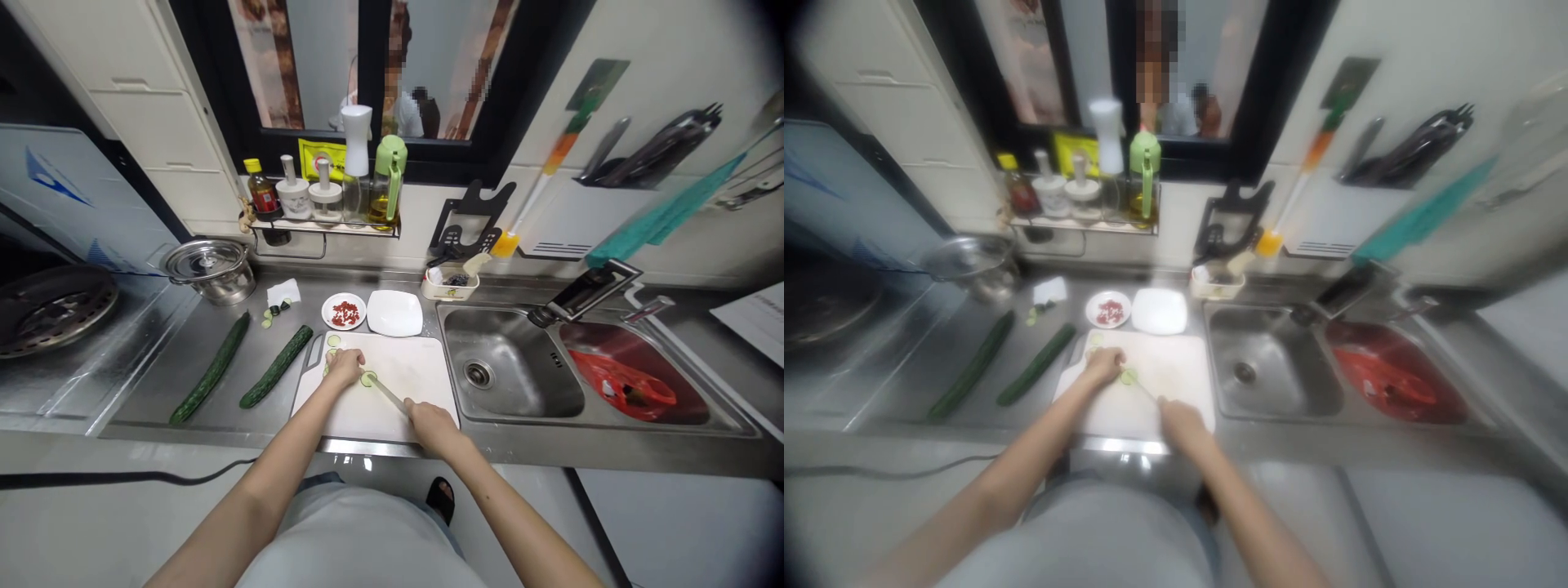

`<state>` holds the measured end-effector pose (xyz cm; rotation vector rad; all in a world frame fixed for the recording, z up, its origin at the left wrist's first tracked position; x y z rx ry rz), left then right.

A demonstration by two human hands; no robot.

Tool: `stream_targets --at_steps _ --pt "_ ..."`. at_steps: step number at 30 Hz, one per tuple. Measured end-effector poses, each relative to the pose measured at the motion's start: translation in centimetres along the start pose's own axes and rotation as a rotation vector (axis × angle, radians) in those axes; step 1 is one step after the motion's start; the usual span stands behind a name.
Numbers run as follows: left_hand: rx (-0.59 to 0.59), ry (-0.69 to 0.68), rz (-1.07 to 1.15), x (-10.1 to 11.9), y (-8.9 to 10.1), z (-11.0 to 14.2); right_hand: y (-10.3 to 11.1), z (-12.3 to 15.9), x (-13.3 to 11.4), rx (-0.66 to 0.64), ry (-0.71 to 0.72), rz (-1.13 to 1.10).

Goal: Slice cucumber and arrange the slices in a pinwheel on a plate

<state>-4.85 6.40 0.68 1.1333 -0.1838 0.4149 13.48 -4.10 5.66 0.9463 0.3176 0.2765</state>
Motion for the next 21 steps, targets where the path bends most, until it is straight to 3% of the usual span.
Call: stream_targets --at_steps 14,18,21 --pt "0.004 -0.007 0.016 -0.4 -0.5 -0.4 -1.0 1.7 0.6 -0.016 -0.062 -0.075" --pt "0.011 -0.010 0.014 -0.4 -0.6 -0.5 -1.4 1.7 1.4 0.073 -0.084 -0.140" --pt "0.015 -0.009 0.016 -0.5 -0.7 -0.6 -1.5 1.4 2.2 0.217 -0.160 -0.304"
Point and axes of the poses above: each hand's wrist, its own z-axis away from the middle knuckle, its own y-axis out of the back of the hand, x = y × z, the point moved 5 cm from there along -z, towards the middle knuckle, and after that the axes turned 7 degrees about y, right-handed, at the moved point
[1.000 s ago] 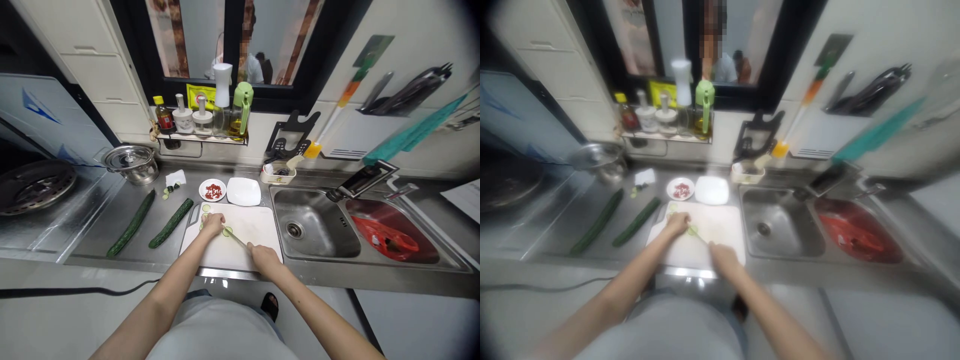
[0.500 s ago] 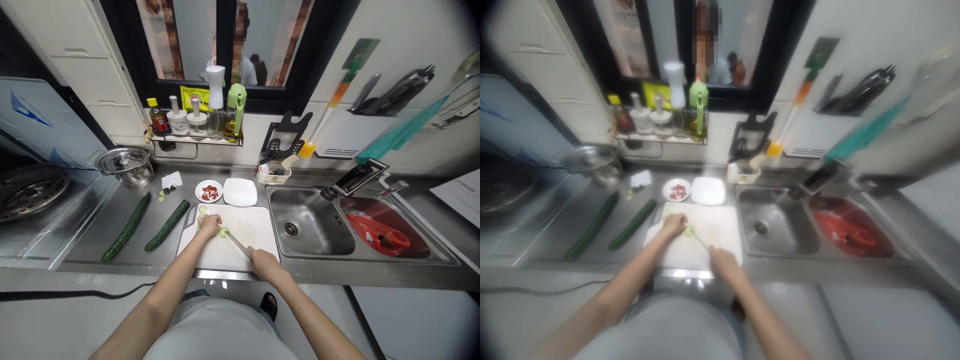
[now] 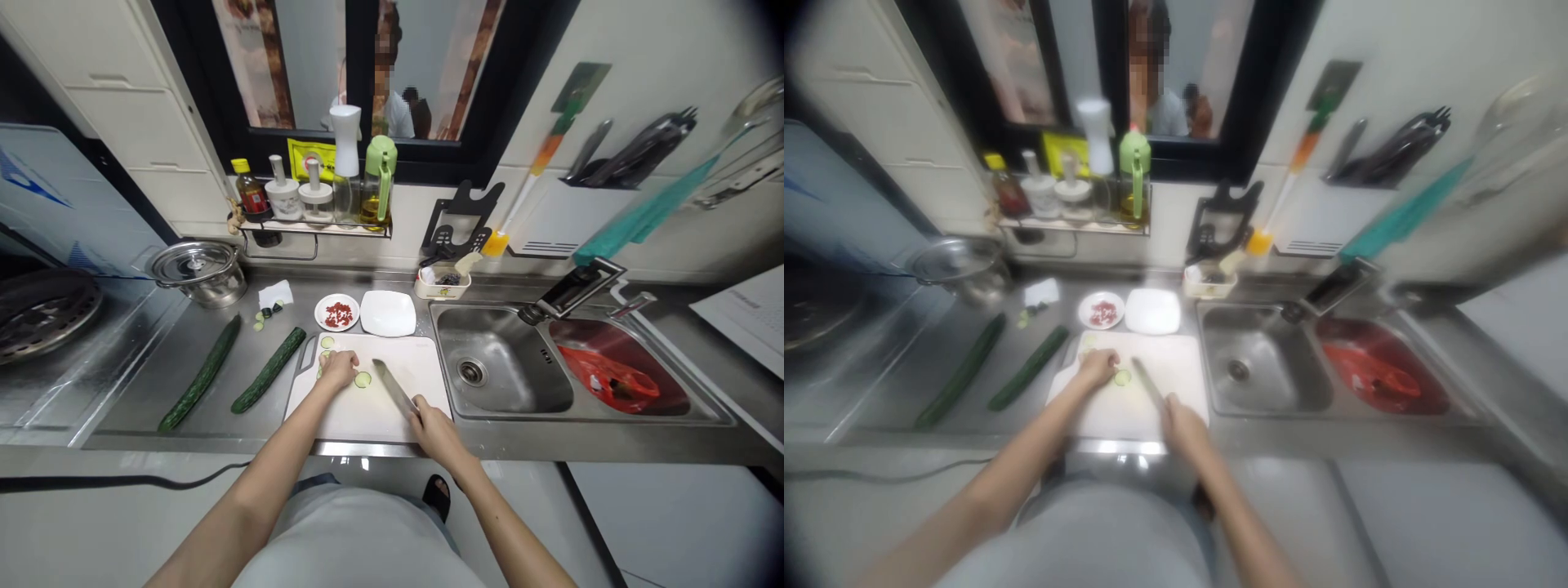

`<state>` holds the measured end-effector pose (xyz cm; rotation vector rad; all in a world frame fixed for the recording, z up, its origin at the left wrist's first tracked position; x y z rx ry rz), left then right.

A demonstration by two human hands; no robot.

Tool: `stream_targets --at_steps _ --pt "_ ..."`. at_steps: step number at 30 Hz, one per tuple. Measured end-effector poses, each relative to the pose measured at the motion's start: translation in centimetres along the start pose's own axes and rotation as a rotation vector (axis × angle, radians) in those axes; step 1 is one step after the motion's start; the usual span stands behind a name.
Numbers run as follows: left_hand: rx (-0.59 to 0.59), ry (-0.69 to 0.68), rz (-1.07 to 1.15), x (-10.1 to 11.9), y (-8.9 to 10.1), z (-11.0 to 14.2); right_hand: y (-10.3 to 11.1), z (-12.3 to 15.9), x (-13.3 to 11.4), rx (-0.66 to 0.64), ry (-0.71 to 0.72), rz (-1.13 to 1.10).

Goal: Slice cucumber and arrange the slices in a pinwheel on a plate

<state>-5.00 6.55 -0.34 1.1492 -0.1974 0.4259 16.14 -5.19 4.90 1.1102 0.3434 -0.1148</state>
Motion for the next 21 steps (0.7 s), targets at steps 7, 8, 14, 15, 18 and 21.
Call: stream_targets --at_steps 7,8,14,15,18,21 --pt "0.002 -0.011 0.002 0.0 0.0 0.2 -0.5 -1.7 0.6 0.209 -0.118 -0.177" --pt "0.003 -0.011 0.001 0.0 0.0 0.3 -0.6 -2.0 0.7 0.199 -0.133 -0.155" --pt "0.106 -0.041 -0.064 0.6 -0.2 1.7 -1.2 -2.9 1.2 0.144 -0.175 -0.046" --pt "0.131 -0.066 -0.087 0.7 -0.3 2.1 -1.2 -3.0 1.3 0.142 -0.182 -0.032" --pt "0.179 -0.126 -0.150 1.2 -0.8 3.3 -1.2 -3.0 1.5 0.147 -0.198 -0.012" --pt "0.183 -0.135 -0.161 1.3 -1.1 3.7 -1.0 -3.0 1.4 0.147 -0.204 -0.032"
Point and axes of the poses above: each hand's wrist, its own z-axis away from the middle knuckle, its own y-axis out of the back of the hand, x = y × z, the point moved 5 cm from there along -z, towards the middle knuckle, and after that the axes turned 7 degrees about y, right-handed, at the moved point
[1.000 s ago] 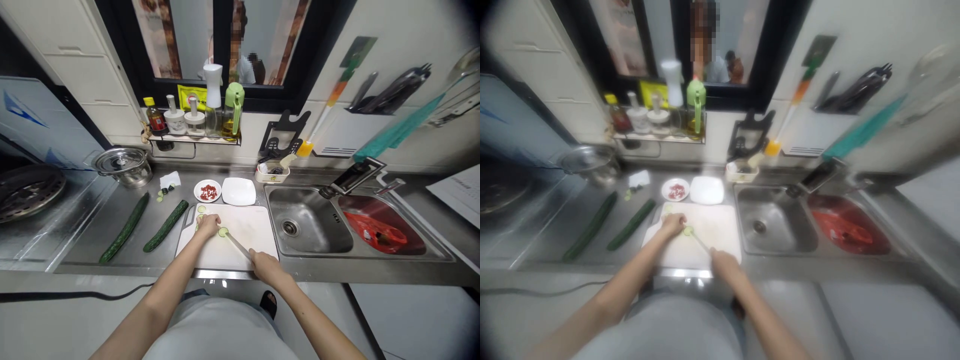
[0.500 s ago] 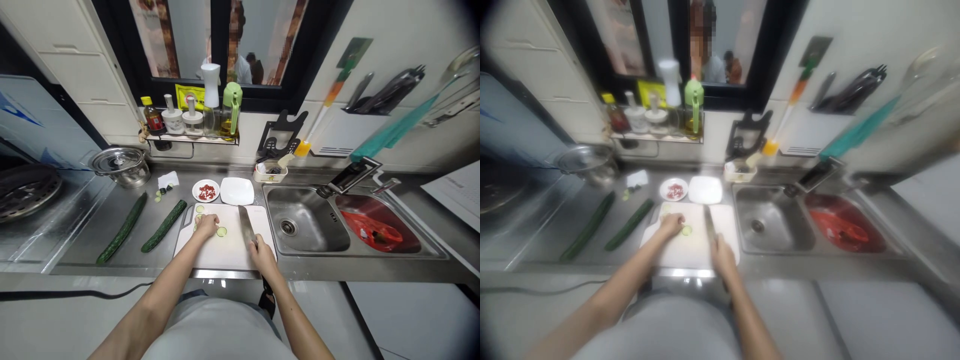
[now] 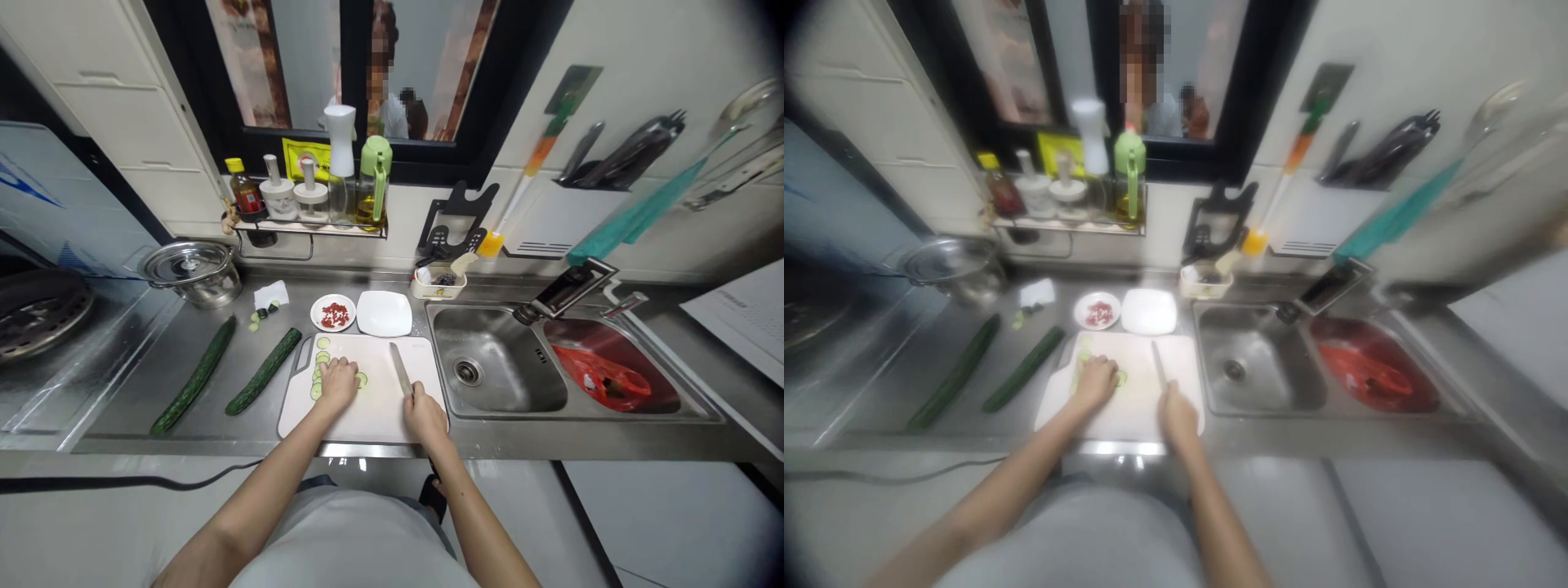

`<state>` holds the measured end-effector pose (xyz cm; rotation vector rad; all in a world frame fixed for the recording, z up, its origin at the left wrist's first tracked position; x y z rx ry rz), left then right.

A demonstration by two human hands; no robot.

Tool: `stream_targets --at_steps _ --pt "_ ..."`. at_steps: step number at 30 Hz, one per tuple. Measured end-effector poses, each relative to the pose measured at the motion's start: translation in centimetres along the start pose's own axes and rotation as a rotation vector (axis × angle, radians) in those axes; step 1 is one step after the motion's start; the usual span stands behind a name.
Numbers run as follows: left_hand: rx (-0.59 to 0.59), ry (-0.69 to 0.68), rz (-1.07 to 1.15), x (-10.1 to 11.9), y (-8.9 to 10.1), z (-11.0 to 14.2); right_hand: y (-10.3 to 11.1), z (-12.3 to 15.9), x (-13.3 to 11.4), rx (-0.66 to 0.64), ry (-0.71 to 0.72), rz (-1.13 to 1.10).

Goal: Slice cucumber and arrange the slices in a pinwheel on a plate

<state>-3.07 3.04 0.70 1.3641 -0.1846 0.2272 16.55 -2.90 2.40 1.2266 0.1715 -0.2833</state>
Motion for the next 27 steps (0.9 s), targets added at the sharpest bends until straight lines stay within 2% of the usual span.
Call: stream_targets --at_steps 7,13,16,19,24,27 --pt "-0.078 0.102 0.129 0.1 0.5 -0.6 0.4 0.2 0.0 -0.024 0.032 -0.094" --pt "-0.071 0.145 0.292 -0.4 1.9 0.2 0.0 0.5 0.7 -0.110 0.121 -0.226" --pt "-0.064 0.214 0.413 -2.4 2.1 1.4 0.0 0.6 1.4 -0.118 0.060 -0.185" --pt "-0.033 0.287 0.511 -5.4 1.9 2.9 0.2 1.0 1.5 -0.143 0.016 -0.134" --pt "0.003 0.460 0.477 -10.3 0.7 5.1 0.8 1.7 0.9 -0.156 0.029 -0.150" --pt "0.000 0.494 0.448 -11.6 0.3 5.5 0.9 1.7 1.0 -0.124 0.032 -0.180"
Point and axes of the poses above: each hand's wrist, its own z-axis away from the middle knuckle, its own y-axis out of the back of the hand, x = y × z, the point moved 5 cm from there along -z, towards the middle knuckle, and after that the axes turned 7 degrees about y, right-handed, at the moved point
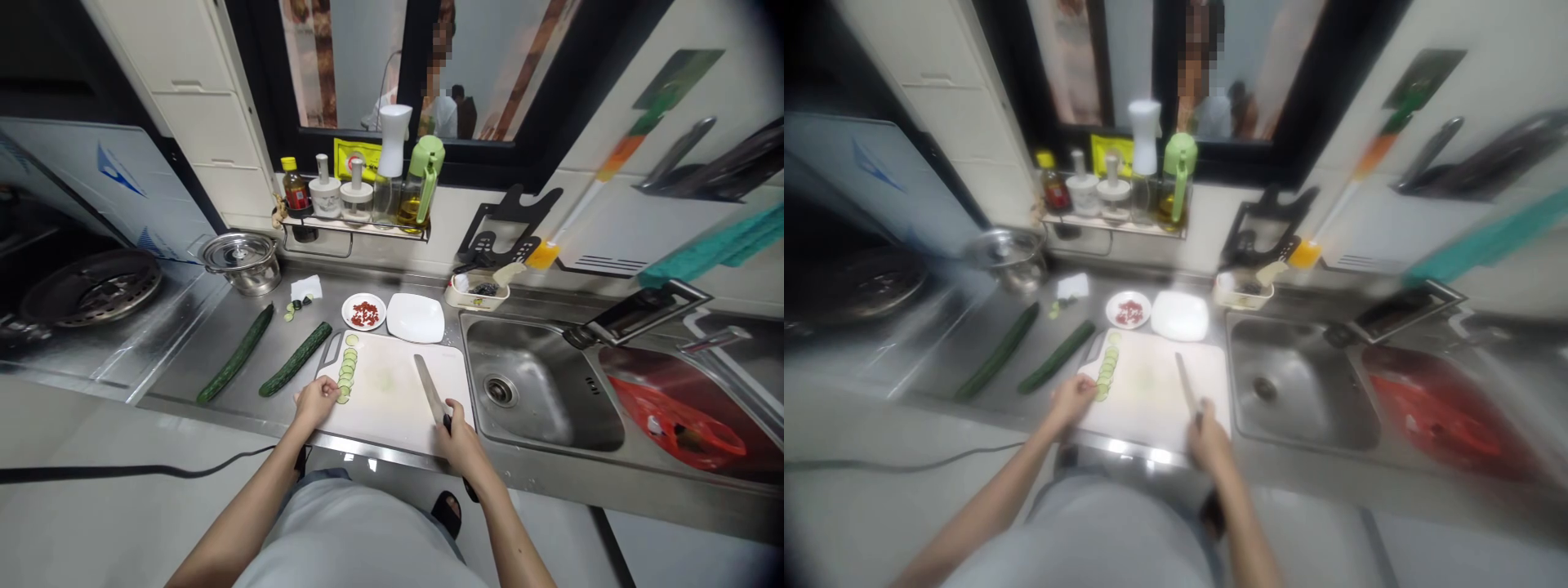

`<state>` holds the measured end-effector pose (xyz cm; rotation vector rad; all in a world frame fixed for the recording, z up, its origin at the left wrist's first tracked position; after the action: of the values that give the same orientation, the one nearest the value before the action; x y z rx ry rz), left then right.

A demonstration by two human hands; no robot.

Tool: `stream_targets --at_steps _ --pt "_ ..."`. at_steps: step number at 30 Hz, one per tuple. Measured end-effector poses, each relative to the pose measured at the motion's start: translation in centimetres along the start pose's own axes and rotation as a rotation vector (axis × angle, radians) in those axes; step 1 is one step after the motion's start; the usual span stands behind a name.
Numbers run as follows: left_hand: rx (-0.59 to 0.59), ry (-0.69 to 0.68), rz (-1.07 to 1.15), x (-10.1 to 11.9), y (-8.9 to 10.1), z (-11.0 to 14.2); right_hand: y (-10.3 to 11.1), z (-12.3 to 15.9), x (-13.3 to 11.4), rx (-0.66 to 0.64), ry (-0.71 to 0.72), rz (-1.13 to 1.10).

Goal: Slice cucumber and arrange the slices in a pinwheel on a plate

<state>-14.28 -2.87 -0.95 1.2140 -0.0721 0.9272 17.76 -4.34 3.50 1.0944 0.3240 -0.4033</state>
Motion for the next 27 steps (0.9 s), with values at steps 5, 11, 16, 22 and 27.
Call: stream_targets --at_steps 5,11,16,22,27 --pt "0.024 -0.012 -0.014 0.3 0.3 -0.2 0.0 -0.5 0.4 0.033 0.002 0.084" --pt "0.033 -0.022 -0.119 0.4 -0.1 -0.1 0.2 0.0 -0.1 0.016 -0.014 0.164" --pt "0.093 -0.076 -0.130 0.8 -0.2 -0.2 0.7 0.9 -0.3 0.001 -0.058 0.188" --pt "0.170 -0.123 -0.117 5.4 1.3 -3.3 0.5 1.1 -0.7 0.006 -0.110 0.244" --pt "0.153 -0.125 -0.286 8.6 1.6 -6.8 0.3 0.9 -0.7 -0.003 -0.121 0.263"
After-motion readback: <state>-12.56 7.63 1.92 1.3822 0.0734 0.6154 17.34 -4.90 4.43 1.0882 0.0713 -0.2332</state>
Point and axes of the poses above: each hand's wrist, its own z-axis away from the middle knuckle, its own y-axis out of the back of the hand, x = y × z, the point moved 5 cm from there along -z, towards the middle knuckle, and after that the axes turned 7 degrees about y, right-handed, at the moved point
